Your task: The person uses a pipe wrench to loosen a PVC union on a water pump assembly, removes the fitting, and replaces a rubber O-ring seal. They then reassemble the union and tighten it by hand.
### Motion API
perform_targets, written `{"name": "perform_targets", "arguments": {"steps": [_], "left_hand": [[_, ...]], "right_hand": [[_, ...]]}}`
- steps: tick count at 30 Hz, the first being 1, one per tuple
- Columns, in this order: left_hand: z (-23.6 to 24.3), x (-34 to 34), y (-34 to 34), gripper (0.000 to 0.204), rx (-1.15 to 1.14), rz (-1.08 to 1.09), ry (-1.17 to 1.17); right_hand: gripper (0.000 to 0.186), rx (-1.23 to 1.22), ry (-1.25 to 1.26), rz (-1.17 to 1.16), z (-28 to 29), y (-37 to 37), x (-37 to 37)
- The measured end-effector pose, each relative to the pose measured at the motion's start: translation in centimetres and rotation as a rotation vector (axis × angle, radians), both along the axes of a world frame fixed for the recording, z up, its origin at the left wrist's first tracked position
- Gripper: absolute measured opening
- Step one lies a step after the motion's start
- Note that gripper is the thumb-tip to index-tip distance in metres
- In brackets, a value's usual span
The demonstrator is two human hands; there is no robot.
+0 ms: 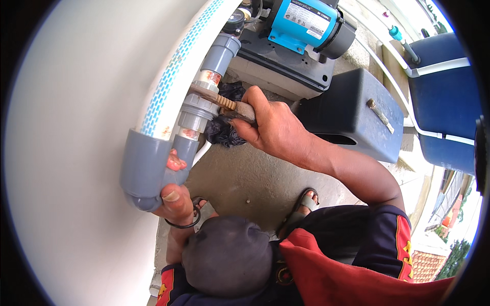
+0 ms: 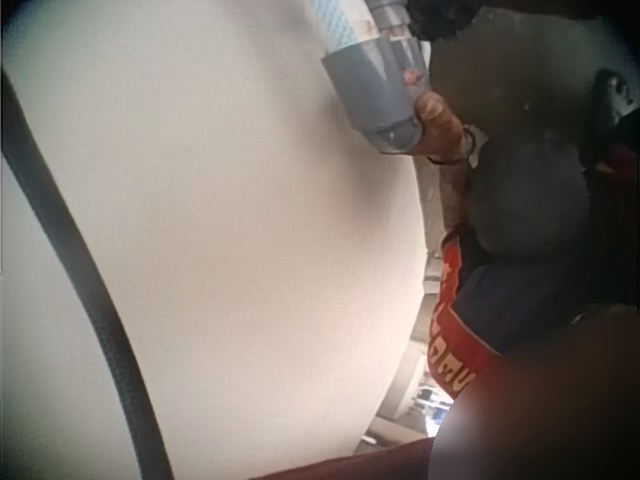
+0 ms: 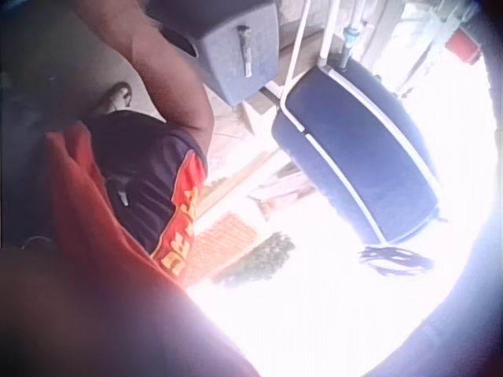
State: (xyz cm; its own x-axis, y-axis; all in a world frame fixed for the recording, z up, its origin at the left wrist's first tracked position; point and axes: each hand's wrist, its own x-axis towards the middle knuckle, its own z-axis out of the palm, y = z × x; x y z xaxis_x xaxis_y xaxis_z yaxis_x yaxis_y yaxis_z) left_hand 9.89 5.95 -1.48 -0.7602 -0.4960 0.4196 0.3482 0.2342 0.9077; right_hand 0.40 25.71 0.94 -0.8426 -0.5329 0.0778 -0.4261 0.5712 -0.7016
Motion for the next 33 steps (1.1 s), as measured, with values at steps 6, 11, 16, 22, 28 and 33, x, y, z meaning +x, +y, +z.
{"name": "perform_targets", "arguments": {"steps": [6,11,16,22,28,33], "left_hand": [[-0.4,0.3,0.0,0.073,0.024,-0.018,-0.023],[-0.2,0.4,-0.2,0.079,0.010,-0.016,-0.061],[0.2,0.5,-0.2,0.080,0.013,-0.045,-0.102],[0.2,0.6,0.0,0.078,0.012,-0.022,-0.082],[0.0,0.6,-0.2,0.076,0.041,-0.084,-0.049],[-0.1,0.6,-0.4,0.072,0.044,-0.130,0.007]], "right_hand": [[0.033,-0.097,0.093,0.006,-3.3,0.5,0.2],[0.035,-0.267,0.109,-0.038,-6.4,0.2,0.1],[0.033,-0.461,0.250,-0.065,-9.9,-0.6,0.3],[0.036,-0.399,0.204,-0.044,-8.7,-0.4,-0.1],[0.035,0.021,-0.047,0.016,-0.5,0.5,0.0],[0.032,0.294,0.031,0.121,5.1,-1.2,-1.0]]}}
